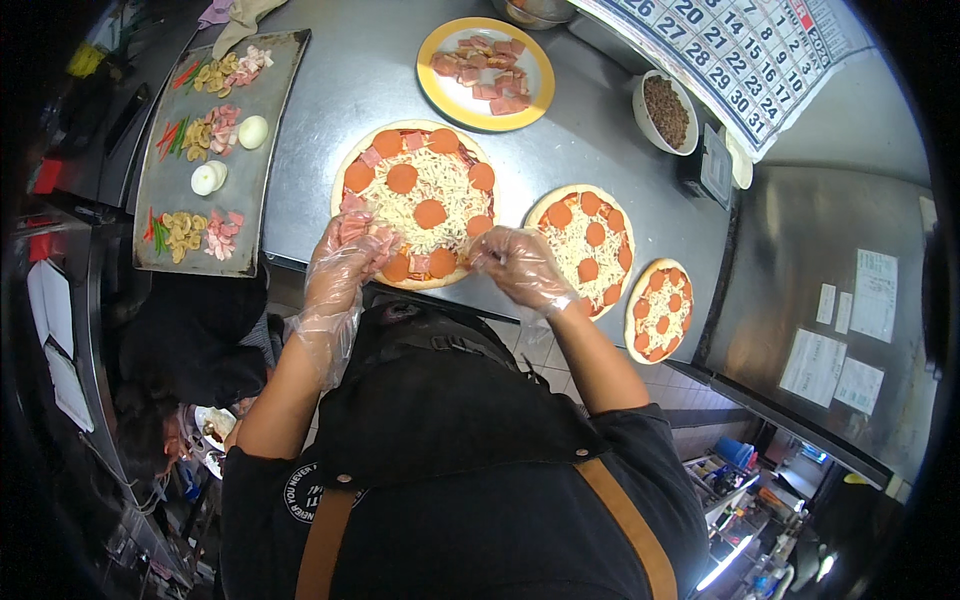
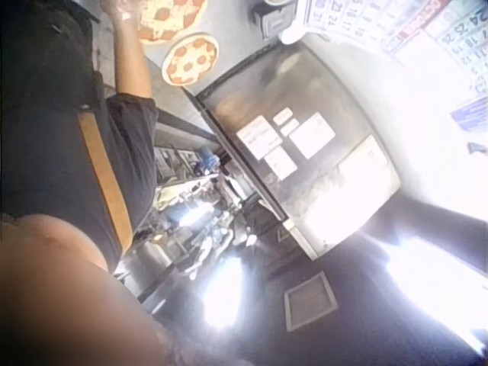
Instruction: The person places pepperoni slices and ham pieces onto three pizza bases already topped with cheese. The pizzas remain on the stainless steel prep table throughout the clip.
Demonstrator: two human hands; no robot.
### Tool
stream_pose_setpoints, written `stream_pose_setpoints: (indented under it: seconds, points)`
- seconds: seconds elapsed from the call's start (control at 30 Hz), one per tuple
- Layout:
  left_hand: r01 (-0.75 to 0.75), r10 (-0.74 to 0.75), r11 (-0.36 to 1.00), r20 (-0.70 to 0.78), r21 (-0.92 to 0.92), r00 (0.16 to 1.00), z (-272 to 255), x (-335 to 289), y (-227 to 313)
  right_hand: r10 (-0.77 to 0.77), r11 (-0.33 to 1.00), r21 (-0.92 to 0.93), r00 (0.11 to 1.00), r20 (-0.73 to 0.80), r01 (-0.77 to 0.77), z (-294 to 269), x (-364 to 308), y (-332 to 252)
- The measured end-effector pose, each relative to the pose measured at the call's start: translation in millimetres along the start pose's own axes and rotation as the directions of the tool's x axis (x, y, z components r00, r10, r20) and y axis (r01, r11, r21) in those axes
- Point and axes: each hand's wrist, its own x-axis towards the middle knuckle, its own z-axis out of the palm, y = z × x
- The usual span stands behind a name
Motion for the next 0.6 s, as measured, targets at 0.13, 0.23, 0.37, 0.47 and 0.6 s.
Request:
stream_pose_setpoints:
  seconds: [0.13,0.23,0.37,0.47,0.6]
  points:
    - [0.026,-0.025,0.999,0.042,-0.02,0.999,-6.6,2.2,-7.9,0.151,0.988,0.06,0.982,-0.112,-0.145,12.8,1.2,-12.7]
    - [0.039,-0.039,0.999,0.028,0.001,0.999,-3.7,-1.6,-4.3,0.019,0.998,0.06,0.919,-0.394,0.005,19.1,-5.8,11.9]
    - [0.066,-0.067,0.995,-0.002,-0.069,0.998,-4.6,-2.5,-6.6,0.18,0.975,-0.107,0.975,-0.131,-0.194,22.4,-35.2,20.2]
    - [0.061,-0.061,0.996,0.015,-0.062,0.998,-3.6,-2.8,-9.2,-0.161,0.97,-0.212,0.97,-0.181,0.121,46.3,-42.3,25.1]
    - [0.06,-0.063,0.997,0.051,0.049,0.997,-8.0,0.5,-10.3,-0.36,0.876,-0.39,0.922,-0.14,0.283,63.8,-28.5,42.6]
